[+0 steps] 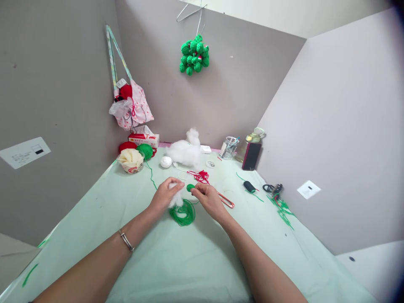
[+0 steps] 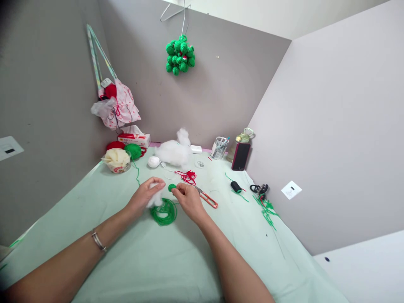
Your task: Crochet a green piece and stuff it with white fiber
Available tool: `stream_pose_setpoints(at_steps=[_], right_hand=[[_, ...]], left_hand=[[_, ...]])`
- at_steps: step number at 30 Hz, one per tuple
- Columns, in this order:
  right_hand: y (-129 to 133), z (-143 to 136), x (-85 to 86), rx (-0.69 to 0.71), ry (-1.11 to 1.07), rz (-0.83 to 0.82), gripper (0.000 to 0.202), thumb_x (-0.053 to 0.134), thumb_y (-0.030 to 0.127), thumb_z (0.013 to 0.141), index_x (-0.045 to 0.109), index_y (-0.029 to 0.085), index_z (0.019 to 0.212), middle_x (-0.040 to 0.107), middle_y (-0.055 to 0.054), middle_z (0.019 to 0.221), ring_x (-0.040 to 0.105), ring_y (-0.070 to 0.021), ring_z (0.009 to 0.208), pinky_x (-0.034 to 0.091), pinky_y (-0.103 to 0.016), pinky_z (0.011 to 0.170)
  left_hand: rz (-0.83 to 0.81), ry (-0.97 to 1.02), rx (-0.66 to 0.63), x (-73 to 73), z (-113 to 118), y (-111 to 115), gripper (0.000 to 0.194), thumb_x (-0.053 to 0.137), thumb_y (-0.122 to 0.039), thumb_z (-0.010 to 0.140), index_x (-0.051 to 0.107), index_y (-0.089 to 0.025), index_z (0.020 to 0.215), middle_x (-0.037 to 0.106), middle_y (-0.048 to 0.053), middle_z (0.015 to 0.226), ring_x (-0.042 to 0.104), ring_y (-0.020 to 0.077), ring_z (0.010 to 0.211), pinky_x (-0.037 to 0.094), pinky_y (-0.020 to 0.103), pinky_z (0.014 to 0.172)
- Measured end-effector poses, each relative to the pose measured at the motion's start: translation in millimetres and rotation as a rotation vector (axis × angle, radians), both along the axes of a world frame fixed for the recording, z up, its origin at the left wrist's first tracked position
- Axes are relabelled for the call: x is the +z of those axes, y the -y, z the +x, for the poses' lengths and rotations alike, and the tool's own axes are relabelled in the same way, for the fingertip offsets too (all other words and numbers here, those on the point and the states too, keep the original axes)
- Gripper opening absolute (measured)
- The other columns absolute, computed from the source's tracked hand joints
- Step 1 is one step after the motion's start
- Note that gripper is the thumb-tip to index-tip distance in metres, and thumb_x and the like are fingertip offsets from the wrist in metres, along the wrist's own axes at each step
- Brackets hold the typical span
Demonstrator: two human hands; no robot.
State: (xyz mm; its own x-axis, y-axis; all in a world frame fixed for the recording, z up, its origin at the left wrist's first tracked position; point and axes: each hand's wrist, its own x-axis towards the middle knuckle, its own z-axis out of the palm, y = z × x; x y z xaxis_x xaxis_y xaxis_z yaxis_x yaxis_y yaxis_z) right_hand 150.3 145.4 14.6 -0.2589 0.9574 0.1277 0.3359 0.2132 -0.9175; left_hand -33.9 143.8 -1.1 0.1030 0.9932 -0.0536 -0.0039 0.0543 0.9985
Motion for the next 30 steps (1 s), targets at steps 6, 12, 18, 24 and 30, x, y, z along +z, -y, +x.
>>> stream_pose_setpoints(at_steps=[6,12,18,24,30], right_hand=[[3,4,5.4,0.064,0.049,-0.001,0.026,0.059,0.035,0.088,0.059,0.020,0.066,0.040,0.006,0.057,0.034,-0.0119,0.057,0.023,-0.028,0.056],[9,-3,6.6,0.129,-0.050,-0.036,0.027,0.065,0.033,0.084,0.054,0.020,0.063,0.043,0.005,0.058,0.035,-0.0115,0.059,0.023,-0.028,0.057],[12,-10,7.5,0.197,-0.306,-0.187,0.036,0.055,0.055,0.090,0.057,0.022,0.078,0.032,0.010,0.050,0.026,-0.0100,0.048,0.026,-0.026,0.050],[13,-21,-1.6,0.203,-0.447,-0.261,0.041,0.069,0.059,0.084,0.062,0.019,0.076,0.056,0.003,0.055,0.047,-0.0108,0.050,0.038,-0.026,0.053],[5,-11,1.0,0.039,-0.532,-0.223,0.039,0.072,0.056,0.082,0.058,0.021,0.072,0.050,0.006,0.051,0.042,-0.0096,0.047,0.037,-0.025,0.052]], left_hand=[[0.116,-0.014,-0.025,5.5,3,5,0.019,0.085,-0.028,0.075,0.071,-0.019,0.084,0.065,-0.004,0.078,0.054,0.0131,0.070,0.043,0.024,0.066],[-0.001,0.034,-0.023,1.6,3,2,0.016,0.073,-0.028,0.092,0.070,-0.015,0.101,0.070,0.003,0.098,0.066,0.0180,0.085,0.057,0.033,0.077],[-0.090,0.331,0.037,3.6,4,0,0.032,0.063,-0.038,0.099,0.064,-0.016,0.122,0.069,0.008,0.112,0.068,0.0188,0.089,0.060,0.037,0.076],[-0.140,0.528,-0.074,-2.5,32,22,0.031,0.068,-0.045,0.090,0.065,-0.017,0.077,0.051,-0.003,0.059,0.051,0.0108,0.055,0.049,0.023,0.059],[-0.121,0.506,-0.202,2.5,32,26,0.022,0.080,-0.037,0.082,0.070,-0.018,0.084,0.070,0.004,0.080,0.066,0.0180,0.077,0.053,0.028,0.075]])
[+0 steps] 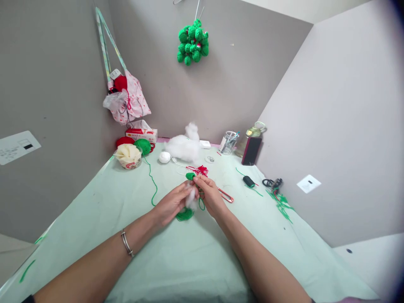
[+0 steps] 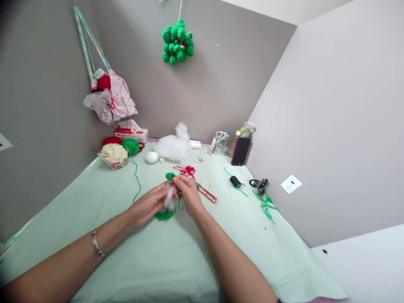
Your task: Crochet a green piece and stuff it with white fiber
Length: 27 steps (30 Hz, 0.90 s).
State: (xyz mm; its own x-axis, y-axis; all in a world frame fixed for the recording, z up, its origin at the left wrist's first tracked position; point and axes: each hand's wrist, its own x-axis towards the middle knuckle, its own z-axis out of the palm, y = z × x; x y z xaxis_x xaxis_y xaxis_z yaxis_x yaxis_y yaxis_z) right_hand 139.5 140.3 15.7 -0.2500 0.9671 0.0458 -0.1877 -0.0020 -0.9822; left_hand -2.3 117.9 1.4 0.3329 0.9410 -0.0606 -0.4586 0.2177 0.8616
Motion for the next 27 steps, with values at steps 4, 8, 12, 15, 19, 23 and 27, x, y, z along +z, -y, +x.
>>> stream_pose_setpoints(at_steps=[4,8,12,15,19,23,27], right_hand=[[-2,3,-0.5,-0.029,0.027,0.004,0.036,0.072,0.056,0.081,0.059,0.022,0.079,0.045,0.008,0.047,0.037,-0.0097,0.043,0.036,-0.026,0.049],[-11,8,-9.3,-0.150,0.093,0.044,0.036,0.076,0.053,0.077,0.058,0.022,0.073,0.041,0.009,0.047,0.031,-0.0082,0.044,0.024,-0.025,0.046],[-18,13,-14.5,-0.222,0.128,0.069,0.035,0.079,0.047,0.074,0.057,0.021,0.066,0.039,0.008,0.050,0.030,-0.0081,0.048,0.020,-0.026,0.048],[-15,13,-10.0,-0.179,0.097,0.065,0.034,0.074,0.051,0.079,0.058,0.022,0.071,0.041,0.008,0.053,0.035,-0.0097,0.051,0.031,-0.026,0.051],[-5,7,-1.3,-0.054,0.068,0.076,0.034,0.076,0.053,0.076,0.065,0.021,0.075,0.061,0.001,0.072,0.051,-0.0122,0.063,0.044,-0.028,0.063],[0,-1,-0.8,-0.011,0.073,0.100,0.029,0.086,0.045,0.069,0.073,0.020,0.073,0.070,-0.002,0.092,0.055,-0.0126,0.071,0.044,-0.028,0.066],[-4,3,-3.4,-0.015,0.032,0.055,0.030,0.085,0.046,0.071,0.072,0.020,0.072,0.064,0.000,0.067,0.054,-0.0140,0.066,0.044,-0.029,0.066]], left_hand=[[0.014,-0.077,0.134,1.8,-12,-12,0.026,0.081,-0.023,0.073,0.071,-0.016,0.096,0.073,0.002,0.078,0.065,0.0157,0.067,0.048,0.025,0.063],[0.026,-0.084,0.266,13.1,-23,-18,0.043,0.080,-0.021,0.068,0.064,-0.021,0.107,0.074,-0.001,0.085,0.069,0.0147,0.069,0.049,0.023,0.063],[0.026,-0.079,0.253,21.9,-25,-16,0.038,0.085,-0.026,0.064,0.063,-0.020,0.094,0.071,-0.002,0.080,0.063,0.0119,0.058,0.045,0.021,0.052],[0.030,-0.059,0.294,17.6,-23,-16,0.037,0.086,-0.031,0.065,0.060,-0.020,0.090,0.069,-0.003,0.079,0.059,0.0093,0.058,0.043,0.019,0.053],[0.021,-0.030,0.390,7.2,-18,-15,0.039,0.086,-0.035,0.067,0.058,-0.021,0.090,0.068,-0.006,0.079,0.062,0.0107,0.068,0.047,0.020,0.062],[0.002,-0.010,0.358,4.1,-10,-10,0.039,0.090,-0.038,0.069,0.061,-0.019,0.087,0.066,-0.005,0.075,0.062,0.0126,0.069,0.048,0.023,0.065],[-0.015,0.037,0.348,5.8,-16,-17,0.032,0.081,-0.043,0.083,0.067,-0.016,0.092,0.069,0.000,0.083,0.064,0.0149,0.074,0.053,0.027,0.069]])
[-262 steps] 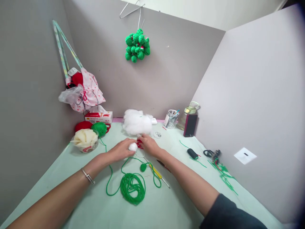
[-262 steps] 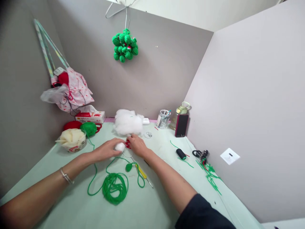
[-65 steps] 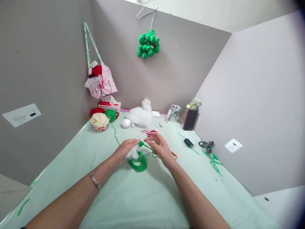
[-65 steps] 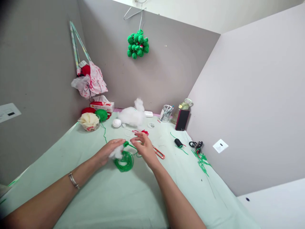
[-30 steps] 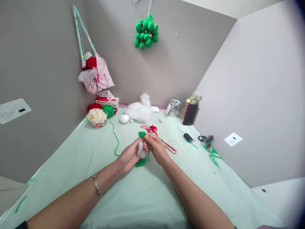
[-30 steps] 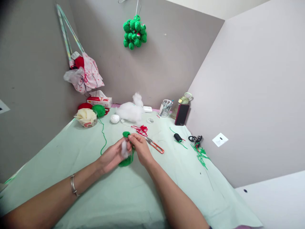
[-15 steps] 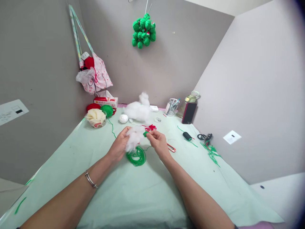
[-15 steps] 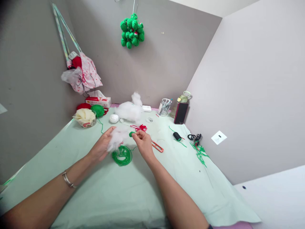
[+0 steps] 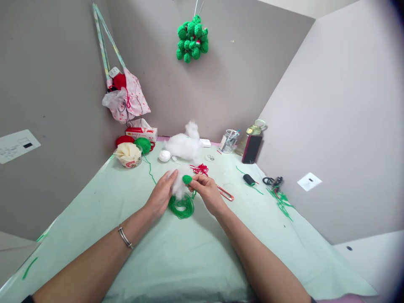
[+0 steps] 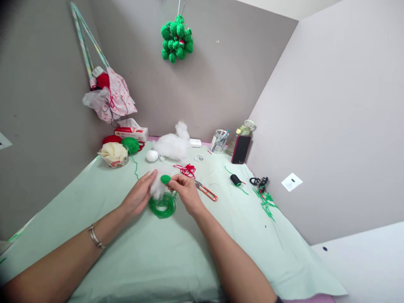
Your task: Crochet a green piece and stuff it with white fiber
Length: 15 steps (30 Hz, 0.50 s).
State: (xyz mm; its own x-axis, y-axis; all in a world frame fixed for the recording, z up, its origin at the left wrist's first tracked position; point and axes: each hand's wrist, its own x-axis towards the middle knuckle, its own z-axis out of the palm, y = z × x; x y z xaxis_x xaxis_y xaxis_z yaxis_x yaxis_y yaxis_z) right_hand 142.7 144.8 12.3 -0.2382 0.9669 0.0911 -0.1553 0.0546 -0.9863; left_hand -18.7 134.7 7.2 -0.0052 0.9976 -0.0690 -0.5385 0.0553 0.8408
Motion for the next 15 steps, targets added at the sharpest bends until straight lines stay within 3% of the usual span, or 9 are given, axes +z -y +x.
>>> stream_pose_setpoints(at_steps=[3,6,10,15], right_hand=[[-9,9,-1.6,-0.055,-0.086,-0.048,0.036,0.085,0.051,0.069,0.067,0.020,0.074,0.068,-0.001,0.073,0.056,-0.0131,0.067,0.046,-0.029,0.067],[-16,15,-3.3,-0.100,-0.154,-0.091,0.042,0.086,0.056,0.066,0.065,0.021,0.074,0.069,-0.003,0.078,0.056,-0.0119,0.066,0.048,-0.029,0.067],[-15,16,-2.5,-0.103,-0.172,-0.122,0.045,0.088,0.057,0.062,0.067,0.021,0.078,0.069,-0.003,0.078,0.056,-0.0116,0.064,0.047,-0.028,0.063],[-3,7,1.7,-0.021,-0.087,-0.136,0.037,0.087,0.051,0.068,0.069,0.020,0.081,0.065,0.001,0.063,0.054,-0.0112,0.058,0.040,-0.025,0.056]], left_hand=[[-0.029,0.037,0.085,0.4,-17,-15,0.026,0.067,-0.037,0.097,0.067,-0.014,0.110,0.070,0.006,0.104,0.068,0.0175,0.085,0.059,0.034,0.075],[-0.071,0.062,0.131,-0.6,-29,-26,0.033,0.064,-0.037,0.099,0.064,-0.016,0.125,0.068,0.010,0.121,0.069,0.0221,0.099,0.061,0.042,0.083],[-0.109,0.048,0.104,-2.2,-26,-25,0.032,0.065,-0.035,0.099,0.064,-0.016,0.125,0.068,0.010,0.122,0.069,0.0222,0.100,0.061,0.042,0.084],[-0.063,0.016,0.083,-1.8,-9,-12,0.028,0.066,-0.032,0.098,0.065,-0.015,0.121,0.069,0.009,0.118,0.070,0.0207,0.096,0.062,0.039,0.081]])
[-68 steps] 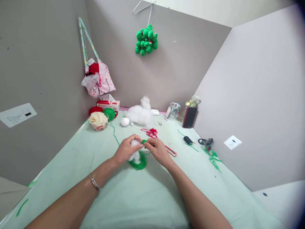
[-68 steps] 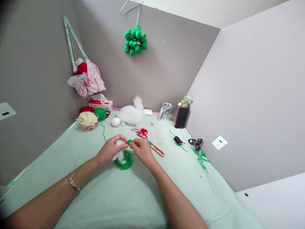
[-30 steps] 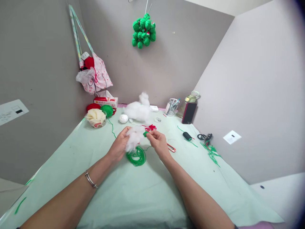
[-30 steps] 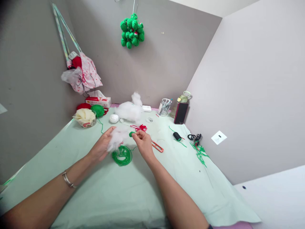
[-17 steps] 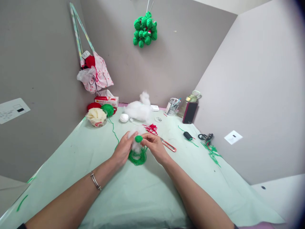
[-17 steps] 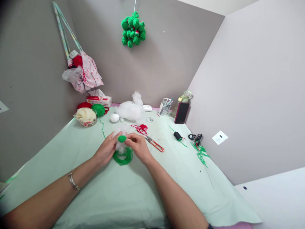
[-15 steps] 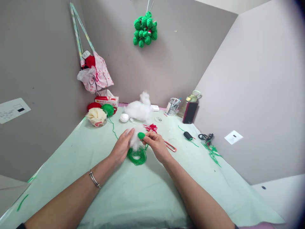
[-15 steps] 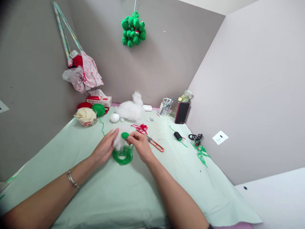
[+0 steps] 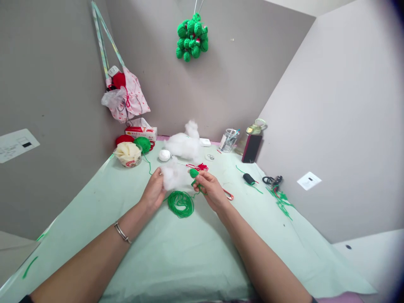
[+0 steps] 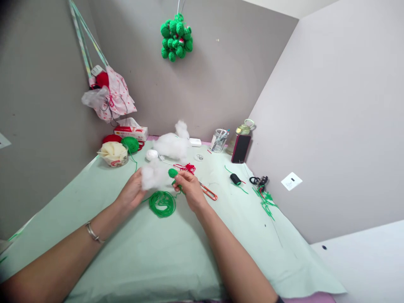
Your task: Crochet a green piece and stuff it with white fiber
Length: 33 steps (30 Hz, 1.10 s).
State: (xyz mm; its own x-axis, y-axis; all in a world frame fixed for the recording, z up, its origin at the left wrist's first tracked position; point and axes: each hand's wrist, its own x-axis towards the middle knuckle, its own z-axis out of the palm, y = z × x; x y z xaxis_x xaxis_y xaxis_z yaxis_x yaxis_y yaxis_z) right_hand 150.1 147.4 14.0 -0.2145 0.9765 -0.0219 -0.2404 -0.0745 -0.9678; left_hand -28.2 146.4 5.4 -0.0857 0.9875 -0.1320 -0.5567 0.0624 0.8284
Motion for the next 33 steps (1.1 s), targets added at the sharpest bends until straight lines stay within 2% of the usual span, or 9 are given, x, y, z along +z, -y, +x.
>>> stream_pose_setpoints(at_steps=[6,9,11,15,17,19,26,30,33], right_hand=[[2,-10,-5.6,0.012,0.075,0.025,0.037,0.086,0.051,0.067,0.068,0.019,0.073,0.067,0.000,0.063,0.054,-0.0117,0.057,0.039,-0.026,0.057],[-3,-5,-5.4,-0.037,0.087,0.045,0.034,0.086,0.048,0.067,0.068,0.019,0.072,0.057,0.005,0.052,0.045,-0.0095,0.051,0.032,-0.025,0.053],[-4,-1,-3.2,-0.043,0.089,0.045,0.033,0.087,0.045,0.066,0.068,0.018,0.072,0.050,0.007,0.046,0.037,-0.0080,0.046,0.026,-0.025,0.050],[-5,2,-0.2,-0.090,0.029,0.040,0.033,0.085,0.046,0.068,0.067,0.019,0.072,0.048,0.007,0.046,0.034,-0.0079,0.045,0.021,-0.026,0.048],[-8,4,-1.2,-0.124,-0.032,0.028,0.035,0.084,0.049,0.068,0.064,0.020,0.072,0.047,0.007,0.047,0.034,-0.0081,0.046,0.021,-0.026,0.047],[-14,9,-3.5,-0.158,-0.103,0.017,0.036,0.085,0.049,0.066,0.061,0.021,0.071,0.044,0.007,0.050,0.031,-0.0077,0.046,0.021,-0.026,0.045],[-31,30,-4.5,-0.202,-0.276,-0.003,0.041,0.086,0.043,0.066,0.049,0.024,0.068,0.029,0.011,0.052,0.022,-0.0070,0.046,0.019,-0.023,0.040],[-19,22,1.3,-0.057,-0.271,-0.069,0.040,0.088,0.038,0.067,0.051,0.022,0.069,0.026,0.013,0.051,0.022,-0.0045,0.043,0.018,-0.019,0.040],[-7,10,5.1,0.075,-0.230,-0.126,0.038,0.089,0.036,0.068,0.055,0.020,0.069,0.033,0.012,0.047,0.026,-0.0041,0.041,0.019,-0.019,0.040]], left_hand=[[0.030,0.008,-0.149,1.0,15,15,0.024,0.079,-0.034,0.087,0.068,-0.015,0.096,0.073,0.002,0.091,0.068,0.0145,0.072,0.057,0.026,0.065],[0.028,0.033,-0.223,2.9,15,18,0.031,0.083,-0.035,0.081,0.070,-0.018,0.102,0.076,0.003,0.094,0.069,0.0164,0.074,0.058,0.026,0.064],[0.016,0.043,-0.245,3.7,13,16,0.033,0.085,-0.025,0.077,0.072,-0.018,0.106,0.077,0.005,0.096,0.070,0.0177,0.075,0.059,0.027,0.064],[-0.027,0.068,-0.167,4.1,5,6,0.021,0.080,-0.010,0.078,0.073,-0.014,0.097,0.076,0.005,0.091,0.071,0.0173,0.077,0.059,0.026,0.067],[-0.048,0.081,-0.089,4.8,-5,-1,0.013,0.073,-0.016,0.089,0.071,-0.014,0.102,0.075,0.005,0.098,0.070,0.0161,0.079,0.059,0.027,0.068],[-0.059,0.080,-0.021,6.6,-19,-9,0.022,0.067,-0.027,0.097,0.067,-0.014,0.114,0.071,0.007,0.109,0.070,0.0169,0.085,0.061,0.032,0.071],[0.003,-0.079,0.088,19.4,-63,-27,0.037,0.065,-0.036,0.099,0.062,-0.017,0.131,0.066,0.011,0.130,0.068,0.0251,0.108,0.060,0.046,0.090],[0.090,-0.287,-0.043,21.8,-43,-14,0.028,0.069,-0.031,0.095,0.067,-0.015,0.118,0.071,0.008,0.113,0.070,0.0199,0.091,0.061,0.038,0.079],[0.249,-0.450,-0.168,21.1,-17,4,0.038,0.088,-0.017,0.069,0.077,-0.017,0.106,0.077,0.004,0.097,0.069,0.0194,0.080,0.057,0.030,0.072]])
